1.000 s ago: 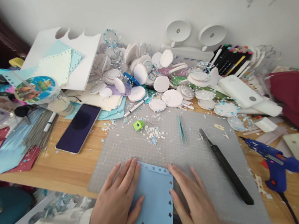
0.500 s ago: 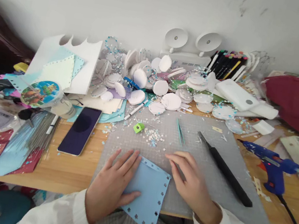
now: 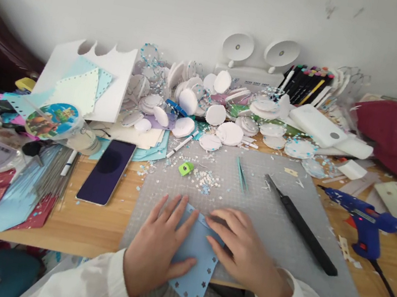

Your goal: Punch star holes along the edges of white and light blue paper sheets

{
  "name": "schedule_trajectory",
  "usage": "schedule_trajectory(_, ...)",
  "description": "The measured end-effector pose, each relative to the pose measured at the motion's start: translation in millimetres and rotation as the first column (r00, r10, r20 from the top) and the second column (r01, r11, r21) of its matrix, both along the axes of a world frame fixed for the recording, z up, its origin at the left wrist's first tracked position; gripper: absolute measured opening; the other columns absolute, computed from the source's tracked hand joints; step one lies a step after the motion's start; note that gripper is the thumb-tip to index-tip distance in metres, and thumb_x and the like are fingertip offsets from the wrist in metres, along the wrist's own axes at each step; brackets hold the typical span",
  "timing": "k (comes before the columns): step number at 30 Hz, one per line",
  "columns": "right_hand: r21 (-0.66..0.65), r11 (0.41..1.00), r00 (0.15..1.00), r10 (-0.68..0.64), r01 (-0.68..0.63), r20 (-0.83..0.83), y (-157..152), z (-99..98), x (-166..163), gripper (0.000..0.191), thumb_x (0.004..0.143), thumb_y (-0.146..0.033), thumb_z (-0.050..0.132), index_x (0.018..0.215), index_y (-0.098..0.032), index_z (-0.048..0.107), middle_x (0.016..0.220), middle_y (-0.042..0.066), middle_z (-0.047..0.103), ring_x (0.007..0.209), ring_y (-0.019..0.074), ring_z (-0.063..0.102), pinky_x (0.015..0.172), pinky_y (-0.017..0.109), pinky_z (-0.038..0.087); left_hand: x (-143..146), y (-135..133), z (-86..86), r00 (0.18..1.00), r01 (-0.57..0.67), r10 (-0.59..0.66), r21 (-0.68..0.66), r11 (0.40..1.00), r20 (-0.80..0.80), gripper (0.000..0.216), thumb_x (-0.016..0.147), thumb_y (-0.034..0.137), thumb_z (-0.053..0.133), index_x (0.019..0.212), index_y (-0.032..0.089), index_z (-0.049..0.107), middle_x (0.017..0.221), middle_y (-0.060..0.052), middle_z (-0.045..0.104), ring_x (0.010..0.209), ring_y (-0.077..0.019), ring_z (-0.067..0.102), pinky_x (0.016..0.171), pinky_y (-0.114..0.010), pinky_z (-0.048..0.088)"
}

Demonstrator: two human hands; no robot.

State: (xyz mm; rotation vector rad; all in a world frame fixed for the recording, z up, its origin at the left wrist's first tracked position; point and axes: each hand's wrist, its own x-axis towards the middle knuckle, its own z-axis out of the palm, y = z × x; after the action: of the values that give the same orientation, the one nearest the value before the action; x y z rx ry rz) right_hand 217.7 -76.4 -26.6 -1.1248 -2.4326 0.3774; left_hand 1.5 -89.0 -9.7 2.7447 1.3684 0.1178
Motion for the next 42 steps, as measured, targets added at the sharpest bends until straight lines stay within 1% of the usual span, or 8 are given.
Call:
schedule_trajectory(7, 0.088, 0.996, 0.999, -0.029, 0.026, 0.037, 0.3, 1.3, -2.0, 0.027, 0.087, -0.024, 0.053, 0.111, -0.018, 0.063, 0.111, 0.012, 0.06, 0.105, 0.0243, 0.053, 0.088, 0.043, 0.045, 21.9, -11.8, -10.6, 0.989, -0.144, 0.142, 0.107, 0.984, 0.029, 0.077, 0.08, 0.066, 0.044, 0.138, 0.016, 0.039, 0.143, -0.02, 0.037, 0.132, -0.0358, 0.034, 0.105, -0.05, 0.028)
schedule_trajectory(14, 0.031, 0.996, 0.996, -0.083, 0.084, -0.028, -11.3, 3.6, 16.1, 0.016, 0.084, -0.019, 0.056, 0.097, -0.02, 0.066, 0.106, 0.008, 0.062, 0.105, 0.0237, 0.051, 0.088, 0.044, 0.042, 8.1, -7.5, -7.7, 0.992, -0.123, 0.121, 0.117, 0.986, 0.024, 0.064, 0.09, 0.051, 0.037, 0.135, 0.006, 0.041, 0.142, -0.016, 0.041, 0.132, -0.027, 0.036, 0.11, -0.045, 0.022)
schedule_trajectory(22, -0.021, 0.996, 0.995, -0.086, 0.085, -0.052, -45.9, 0.6, 11.9, 0.027, 0.083, -0.015, 0.055, 0.109, -0.017, 0.059, 0.124, 0.012, 0.054, 0.124, 0.0262, 0.04, 0.096, 0.045, 0.042, -0.6, 4.4, -5.8, 0.999, -0.04, 0.04, 0.005, 0.999, 0.036, 0.064, 0.089, 0.048, 0.043, 0.142, 0.014, 0.031, 0.149, -0.013, 0.029, 0.136, -0.0278, 0.03, 0.111, -0.047, 0.021)
schedule_trajectory(27, 0.059, 0.995, 0.997, -0.076, 0.078, -0.029, -41.4, 5.9, 19.8, 0.022, 0.083, -0.016, 0.054, 0.102, -0.022, 0.063, 0.115, 0.007, 0.061, 0.113, 0.0236, 0.051, 0.093, 0.042, 0.042, 5.0, 1.4, -7.1, 0.996, -0.068, 0.069, -0.023, 0.997, 0.052, 0.073, 0.088, 0.056, 0.04, 0.146, 0.014, 0.022, 0.152, -0.016, 0.018, 0.14, -0.0314, 0.017, 0.111, -0.05, 0.021)
schedule_trajectory(32, 0.293, 0.775, 0.81, -0.586, 0.56, 0.001, -10.4, 11.2, 76.7, 0.026, 0.088, -0.027, 0.045, 0.106, -0.017, 0.061, 0.108, 0.013, 0.062, 0.102, 0.0276, 0.057, 0.091, 0.044, 0.04, 6.5, -1.8, -11.0, 0.995, -0.076, 0.077, -0.004, 0.997, 0.061, 0.069, 0.089, 0.048, 0.044, 0.145, 0.015, 0.023, 0.152, -0.016, 0.018, 0.14, -0.0319, 0.017, 0.11, -0.053, 0.025)
schedule_trajectory(35, 0.362, 0.667, 0.635, -0.74, 0.651, 0.223, 2.4, 8.1, 100.6, 0.036, 0.088, -0.036, 0.046, 0.106, -0.009, 0.061, 0.096, 0.018, 0.063, 0.095, 0.032, 0.058, 0.084, 0.044, 0.042, 5.5, -3.9, -15.4, 0.993, -0.037, 0.029, 0.068, 0.997, 0.112, 0.055, 0.089, 0.034, 0.046, 0.138, 0.011, 0.038, 0.147, -0.018, 0.031, 0.137, -0.0314, 0.028, 0.108, -0.051, 0.032)
schedule_trajectory(38, 0.338, 0.684, 0.564, -0.727, 0.647, 0.392, 9.0, -0.3, 109.5, 0.035, 0.088, -0.036, 0.047, 0.102, -0.008, 0.062, 0.09, 0.018, 0.063, 0.09, 0.0324, 0.058, 0.076, 0.042, 0.045, 5.2, -6.8, -21.4, 0.98, 0.007, -0.037, 0.154, 0.988, 0.193, 0.04, 0.089, 0.018, 0.043, 0.126, 0.007, 0.053, 0.136, -0.018, 0.048, 0.129, -0.0277, 0.043, 0.106, -0.045, 0.039)
schedule_trajectory(42, 0.264, 0.731, 0.649, -0.681, 0.629, 0.34, 12.5, -6.1, 112.1, 0.03, 0.089, -0.032, 0.047, 0.103, -0.008, 0.059, 0.091, 0.017, 0.061, 0.09, 0.0302, 0.058, 0.078, 0.039, 0.046, 5.1, -8.8, -23.2, 0.969, -0.003, -0.034, 0.152, 0.988, 0.245, 0.039, 0.087, 0.013, 0.042, 0.122, 0.006, 0.056, 0.133, -0.017, 0.052, 0.125, -0.0274, 0.047, 0.103, -0.044, 0.044)
